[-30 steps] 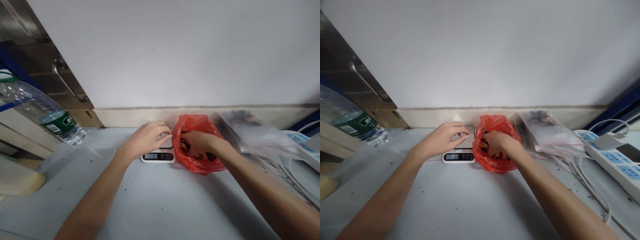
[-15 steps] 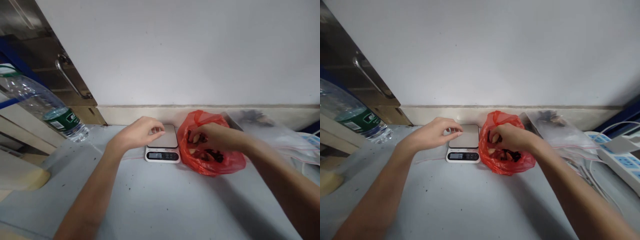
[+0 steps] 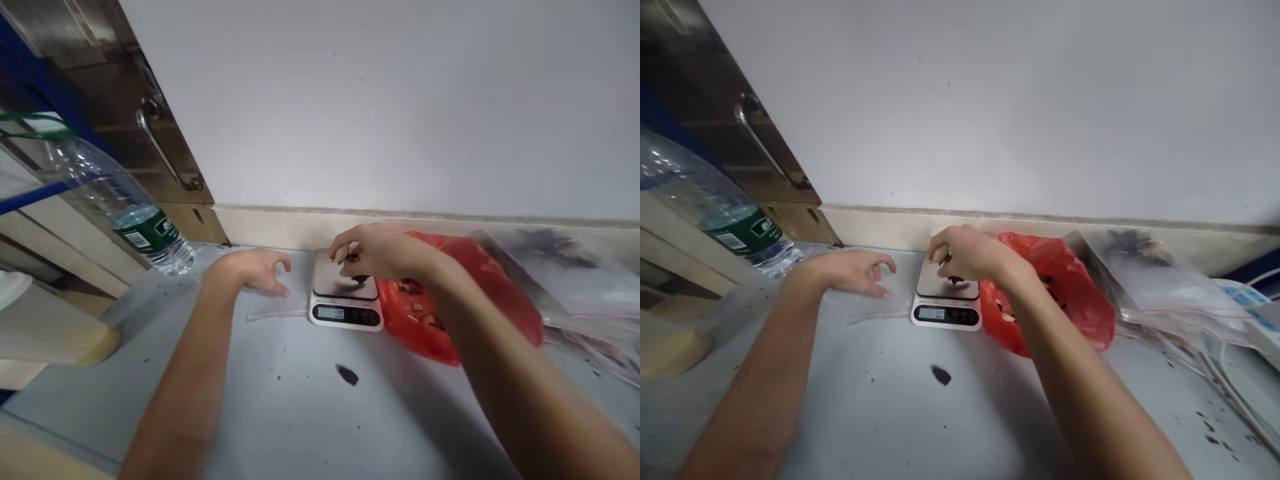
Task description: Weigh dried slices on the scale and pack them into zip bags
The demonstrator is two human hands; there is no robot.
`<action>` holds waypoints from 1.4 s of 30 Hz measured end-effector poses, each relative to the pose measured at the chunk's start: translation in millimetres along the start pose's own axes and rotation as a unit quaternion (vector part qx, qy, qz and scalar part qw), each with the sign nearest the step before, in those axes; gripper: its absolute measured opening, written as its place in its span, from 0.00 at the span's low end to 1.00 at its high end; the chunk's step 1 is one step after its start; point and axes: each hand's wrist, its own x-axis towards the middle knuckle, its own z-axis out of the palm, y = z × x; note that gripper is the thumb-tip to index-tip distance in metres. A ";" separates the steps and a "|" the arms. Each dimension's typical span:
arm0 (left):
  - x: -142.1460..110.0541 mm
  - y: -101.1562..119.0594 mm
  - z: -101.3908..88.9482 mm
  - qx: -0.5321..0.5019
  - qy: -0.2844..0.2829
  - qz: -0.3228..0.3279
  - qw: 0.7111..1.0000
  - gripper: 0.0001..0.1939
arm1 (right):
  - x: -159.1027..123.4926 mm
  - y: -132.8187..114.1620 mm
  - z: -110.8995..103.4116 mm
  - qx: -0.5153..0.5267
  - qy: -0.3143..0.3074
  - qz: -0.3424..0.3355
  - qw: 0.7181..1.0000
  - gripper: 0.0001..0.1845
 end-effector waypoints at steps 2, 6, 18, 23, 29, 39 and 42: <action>5.9 -0.7 4.3 0.001 -0.018 0.011 1.000 0.34 | 14.7 -2.1 14.1 -0.059 -0.005 0.027 0.998 0.22; 15.0 -1.7 12.2 -0.018 -0.012 0.049 0.999 0.26 | 23.8 -0.1 30.0 -0.081 -0.022 0.037 0.996 0.23; 18.4 11.6 12.1 -0.045 0.027 0.114 0.992 0.15 | -17.3 4.3 12.5 -0.010 0.094 0.050 0.994 0.09; 15.9 7.9 11.0 -0.053 0.028 0.104 0.993 0.13 | -41.1 -7.2 40.0 -0.037 -0.162 -0.054 0.985 0.18; 13.7 10.3 8.9 -0.042 0.017 0.090 0.995 0.14 | -42.5 -10.0 80.3 -0.097 -0.220 -0.096 0.966 0.11; 15.7 4.8 10.7 -0.041 0.029 0.100 0.994 0.16 | -47.7 10.3 20.6 -0.046 -0.068 -0.032 0.996 0.12; 15.7 4.0 9.4 -0.043 0.035 0.100 0.993 0.17 | -60.9 31.5 -4.1 -0.097 -0.014 0.071 0.993 0.12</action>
